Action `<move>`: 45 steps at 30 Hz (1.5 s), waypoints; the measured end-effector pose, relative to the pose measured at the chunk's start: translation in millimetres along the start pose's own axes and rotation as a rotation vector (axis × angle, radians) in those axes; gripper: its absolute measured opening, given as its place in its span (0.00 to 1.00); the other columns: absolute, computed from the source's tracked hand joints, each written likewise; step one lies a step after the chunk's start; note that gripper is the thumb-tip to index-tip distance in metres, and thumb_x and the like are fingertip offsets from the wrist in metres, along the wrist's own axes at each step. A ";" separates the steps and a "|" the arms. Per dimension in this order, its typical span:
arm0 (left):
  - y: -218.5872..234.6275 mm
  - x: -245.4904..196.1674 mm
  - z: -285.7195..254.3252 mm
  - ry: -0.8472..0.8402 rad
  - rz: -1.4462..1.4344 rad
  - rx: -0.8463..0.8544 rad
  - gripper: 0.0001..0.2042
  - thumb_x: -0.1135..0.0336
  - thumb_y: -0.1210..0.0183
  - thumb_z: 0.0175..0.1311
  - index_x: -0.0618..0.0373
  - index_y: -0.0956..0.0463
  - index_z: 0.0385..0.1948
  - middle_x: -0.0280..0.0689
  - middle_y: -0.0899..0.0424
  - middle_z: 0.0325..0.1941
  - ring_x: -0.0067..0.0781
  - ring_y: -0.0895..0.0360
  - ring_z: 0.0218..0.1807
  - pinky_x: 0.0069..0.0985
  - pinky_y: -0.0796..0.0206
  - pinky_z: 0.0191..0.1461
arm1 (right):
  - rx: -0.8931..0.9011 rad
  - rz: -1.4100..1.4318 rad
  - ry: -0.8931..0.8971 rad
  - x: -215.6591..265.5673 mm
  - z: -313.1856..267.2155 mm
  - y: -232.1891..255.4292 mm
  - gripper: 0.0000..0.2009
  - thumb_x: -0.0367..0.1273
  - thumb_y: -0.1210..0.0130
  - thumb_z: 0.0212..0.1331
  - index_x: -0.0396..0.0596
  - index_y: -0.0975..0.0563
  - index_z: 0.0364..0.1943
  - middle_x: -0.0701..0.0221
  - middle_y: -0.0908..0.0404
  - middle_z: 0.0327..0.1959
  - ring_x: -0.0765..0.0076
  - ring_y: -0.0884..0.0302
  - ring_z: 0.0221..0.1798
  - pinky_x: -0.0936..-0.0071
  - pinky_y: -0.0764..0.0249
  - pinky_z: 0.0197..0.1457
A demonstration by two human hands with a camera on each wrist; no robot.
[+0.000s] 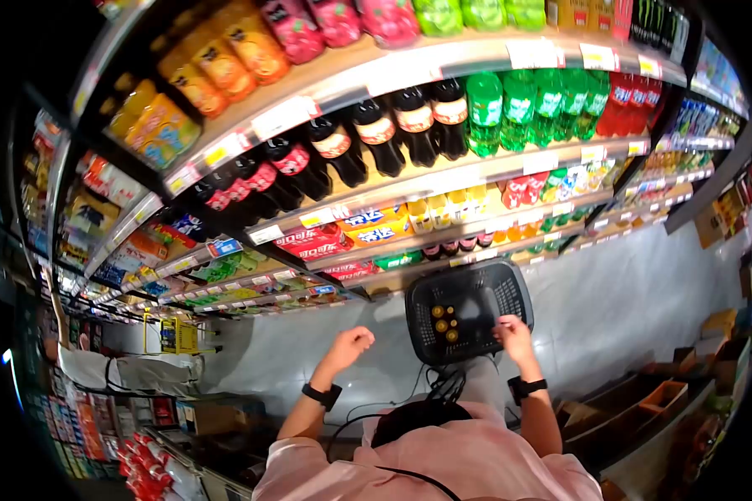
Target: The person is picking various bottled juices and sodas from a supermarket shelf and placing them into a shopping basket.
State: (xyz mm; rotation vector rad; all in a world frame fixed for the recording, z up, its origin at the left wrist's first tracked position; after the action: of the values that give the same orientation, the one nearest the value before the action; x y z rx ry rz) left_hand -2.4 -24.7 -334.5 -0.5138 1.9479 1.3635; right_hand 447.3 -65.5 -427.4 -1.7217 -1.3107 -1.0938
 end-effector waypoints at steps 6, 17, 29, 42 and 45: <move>128.7 -140.3 34.4 -0.165 -0.238 -0.287 0.21 0.55 0.50 0.78 0.56 0.34 0.22 0.22 0.37 0.20 0.14 0.41 0.26 0.21 0.43 0.30 | 0.319 -0.398 0.268 104.5 -31.8 -118.5 0.11 0.31 0.38 0.64 0.42 0.19 0.48 0.70 0.16 0.34 0.77 0.21 0.38 0.76 0.24 0.41; 211.2 -345.4 54.1 -0.653 -0.470 -0.390 0.29 0.69 0.43 0.70 0.64 0.43 0.71 0.39 0.23 0.53 0.23 0.23 0.48 0.23 0.29 0.54 | 0.501 -0.383 0.604 247.1 -52.5 -174.9 0.08 0.32 0.51 0.72 0.43 0.22 0.44 0.71 0.23 0.26 0.74 0.25 0.30 0.73 0.25 0.39; 360.1 -517.6 207.8 -0.428 -0.017 -0.854 0.38 0.47 0.28 0.50 0.71 0.28 0.55 0.57 0.15 0.49 0.52 0.17 0.53 0.38 0.27 0.57 | -0.268 -0.811 1.558 618.1 -64.5 -228.5 0.31 0.30 0.43 0.52 0.32 0.32 0.63 0.47 0.26 0.61 0.42 0.32 0.68 0.54 0.37 0.74; 352.2 -498.9 193.4 -0.581 -0.079 -0.859 0.23 0.55 0.29 0.54 0.66 0.22 0.43 0.51 0.13 0.42 0.49 0.15 0.46 0.39 0.26 0.50 | -0.200 -0.906 1.473 600.1 -57.5 -239.7 0.38 0.30 0.40 0.53 0.37 0.40 0.71 0.48 0.37 0.72 0.40 0.44 0.77 0.55 0.46 0.80; 344.5 -507.9 113.8 -0.910 -0.001 -1.062 0.20 0.64 0.30 0.55 0.63 0.25 0.46 0.48 0.18 0.47 0.53 0.20 0.50 0.40 0.29 0.53 | -0.050 -0.719 1.515 597.3 -90.5 -235.8 0.39 0.30 0.40 0.54 0.37 0.42 0.72 0.46 0.39 0.73 0.39 0.45 0.77 0.55 0.47 0.80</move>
State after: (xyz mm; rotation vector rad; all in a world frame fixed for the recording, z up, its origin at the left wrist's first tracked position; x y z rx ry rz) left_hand 150.7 173.6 237.2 -0.2474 0.4197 2.0757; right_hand 277.9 135.5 165.4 -0.0173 -0.7640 -2.1306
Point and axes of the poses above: each hand's wrist, its own z-axis towards the middle knuckle, its own y-axis out of the back of the hand, x = y × z, the point moved 10 cm from there along z, towards the middle knuckle
